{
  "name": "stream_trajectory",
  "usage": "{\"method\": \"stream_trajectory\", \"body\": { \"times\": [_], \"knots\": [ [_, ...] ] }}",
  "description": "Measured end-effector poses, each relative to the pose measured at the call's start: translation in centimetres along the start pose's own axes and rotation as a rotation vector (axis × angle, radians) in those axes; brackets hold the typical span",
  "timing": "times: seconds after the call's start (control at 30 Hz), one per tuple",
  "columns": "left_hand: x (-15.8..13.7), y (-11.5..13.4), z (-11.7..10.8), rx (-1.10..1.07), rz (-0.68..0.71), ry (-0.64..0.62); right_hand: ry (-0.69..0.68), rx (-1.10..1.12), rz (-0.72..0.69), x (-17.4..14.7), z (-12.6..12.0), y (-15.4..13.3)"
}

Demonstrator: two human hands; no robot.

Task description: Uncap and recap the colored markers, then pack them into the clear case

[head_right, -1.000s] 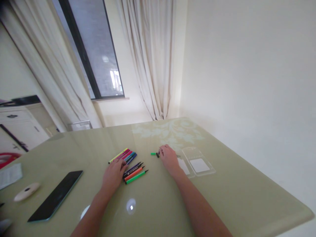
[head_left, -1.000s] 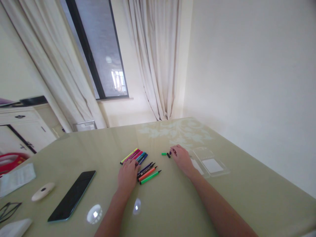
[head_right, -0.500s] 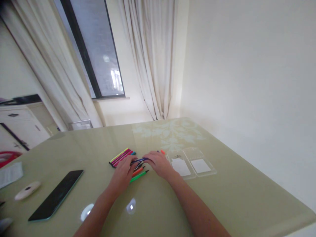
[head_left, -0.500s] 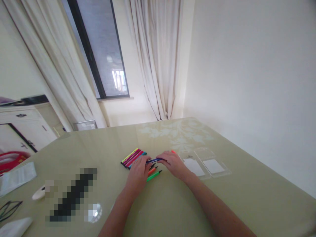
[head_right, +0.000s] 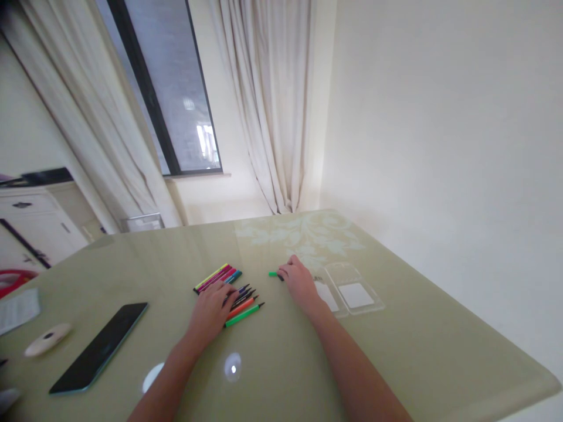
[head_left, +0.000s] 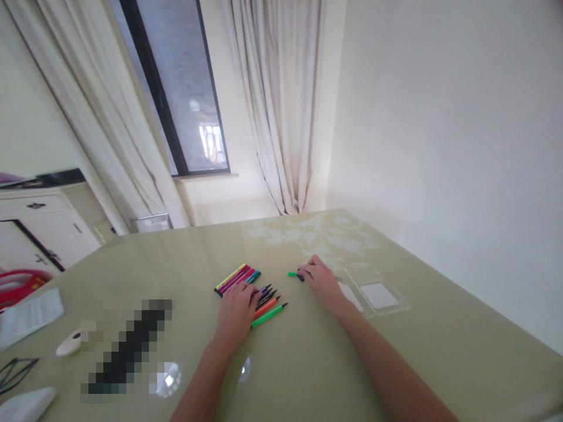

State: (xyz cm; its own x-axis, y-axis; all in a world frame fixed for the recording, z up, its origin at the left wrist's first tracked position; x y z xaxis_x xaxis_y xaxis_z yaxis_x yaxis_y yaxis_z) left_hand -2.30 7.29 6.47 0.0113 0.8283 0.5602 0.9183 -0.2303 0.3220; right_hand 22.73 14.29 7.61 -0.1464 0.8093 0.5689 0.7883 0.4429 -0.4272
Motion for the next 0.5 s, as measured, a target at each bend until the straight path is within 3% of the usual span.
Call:
{"method": "stream_trajectory", "body": {
  "times": [0.17, 0.33, 0.5],
  "knots": [
    [0.2, -1.5, -0.3, 0.024, -0.111, 0.080, -0.069, -0.029, -0.036, -0.4, 1.0, -0.9],
    [0.1, -3.0, -0.4, 0.141, -0.197, 0.087, 0.027, -0.095, 0.080, -0.2, 0.0, 0.1],
    [-0.2, -3.5, -0.1, 0.136, -0.218, 0.077, 0.045, -0.129, 0.108, -0.2, -0.2, 0.4]
  ]
}}
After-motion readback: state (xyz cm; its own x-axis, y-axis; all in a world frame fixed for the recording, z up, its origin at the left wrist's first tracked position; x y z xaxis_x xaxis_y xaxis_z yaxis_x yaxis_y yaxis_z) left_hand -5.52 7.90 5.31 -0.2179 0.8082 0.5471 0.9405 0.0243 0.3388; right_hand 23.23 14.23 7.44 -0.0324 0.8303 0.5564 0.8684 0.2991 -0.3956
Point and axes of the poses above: each hand's wrist, its own x-axis towards the middle knuckle, its own z-axis out of the palm, y = z × x, the point moved 4 cm from there along x, towards the middle knuckle, and after that the axes turned 12 degrees about y, right-handed, at the moved point
